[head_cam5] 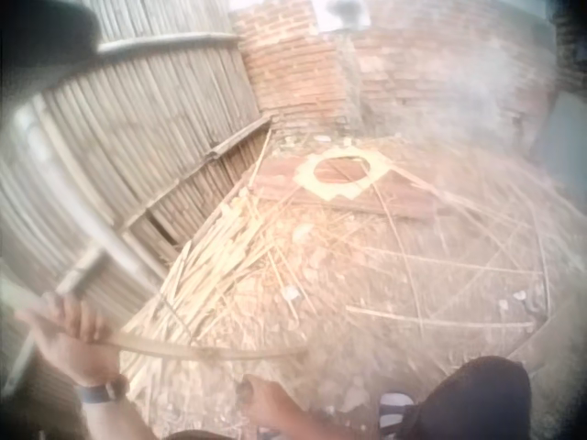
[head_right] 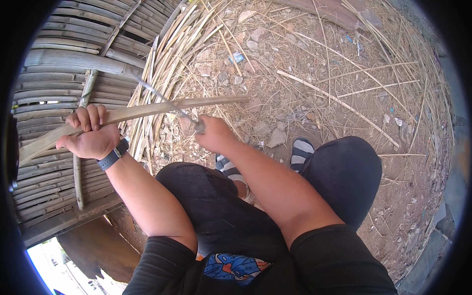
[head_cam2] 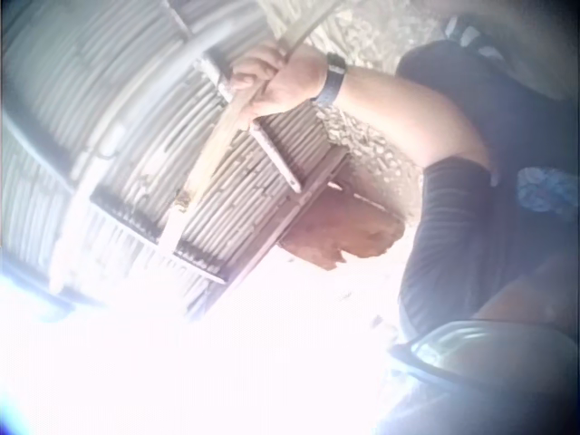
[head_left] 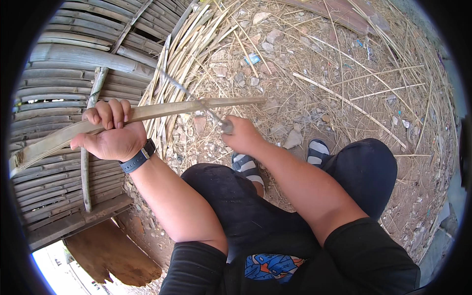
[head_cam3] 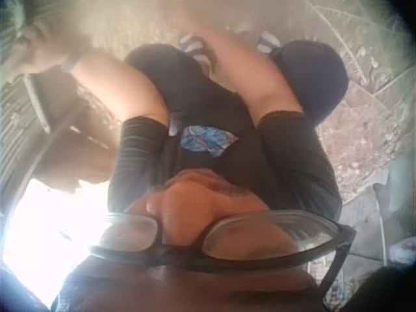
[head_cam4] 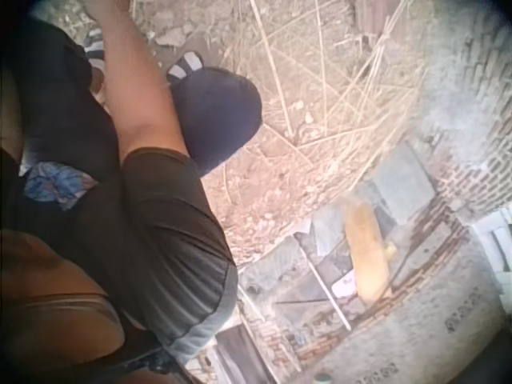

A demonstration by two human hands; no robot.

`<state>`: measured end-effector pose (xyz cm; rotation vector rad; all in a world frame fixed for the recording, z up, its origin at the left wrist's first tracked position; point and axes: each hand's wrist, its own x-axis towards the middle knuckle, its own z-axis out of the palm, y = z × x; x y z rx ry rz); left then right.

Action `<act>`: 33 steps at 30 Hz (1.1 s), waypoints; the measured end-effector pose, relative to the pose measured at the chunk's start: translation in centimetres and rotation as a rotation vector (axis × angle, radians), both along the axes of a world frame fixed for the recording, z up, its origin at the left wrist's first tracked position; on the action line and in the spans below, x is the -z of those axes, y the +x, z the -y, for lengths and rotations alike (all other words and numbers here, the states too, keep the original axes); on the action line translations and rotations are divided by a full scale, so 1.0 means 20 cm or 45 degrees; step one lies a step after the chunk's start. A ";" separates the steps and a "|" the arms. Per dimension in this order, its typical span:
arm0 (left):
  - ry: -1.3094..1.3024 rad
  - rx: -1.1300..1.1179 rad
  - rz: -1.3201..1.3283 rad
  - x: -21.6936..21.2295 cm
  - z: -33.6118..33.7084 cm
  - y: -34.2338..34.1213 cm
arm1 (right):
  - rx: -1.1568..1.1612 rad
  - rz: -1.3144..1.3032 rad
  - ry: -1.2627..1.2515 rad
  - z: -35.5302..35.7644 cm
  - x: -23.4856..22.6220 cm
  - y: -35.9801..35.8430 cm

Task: The person sits on the ground and uses a knife to split long bamboo sticks into thin strips. They hold the bamboo with one hand and use the knife to slice through the material, occasionally adjusting the grip or repositioning the stick to continue splitting.

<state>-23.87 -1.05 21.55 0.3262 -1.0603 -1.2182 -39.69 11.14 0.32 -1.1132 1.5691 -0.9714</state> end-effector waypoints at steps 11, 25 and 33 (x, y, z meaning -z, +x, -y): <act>0.011 0.042 0.000 -0.01 -0.02 0.01 | 0.081 -0.108 -0.018 -0.02 -0.04 0.03; 0.054 -0.140 0.042 -0.01 -0.01 -0.01 | 0.259 -0.061 0.073 -0.11 0.17 0.08; 0.113 -0.262 0.032 0.00 0.00 0.00 | 0.236 -0.212 0.328 -0.16 0.51 -0.10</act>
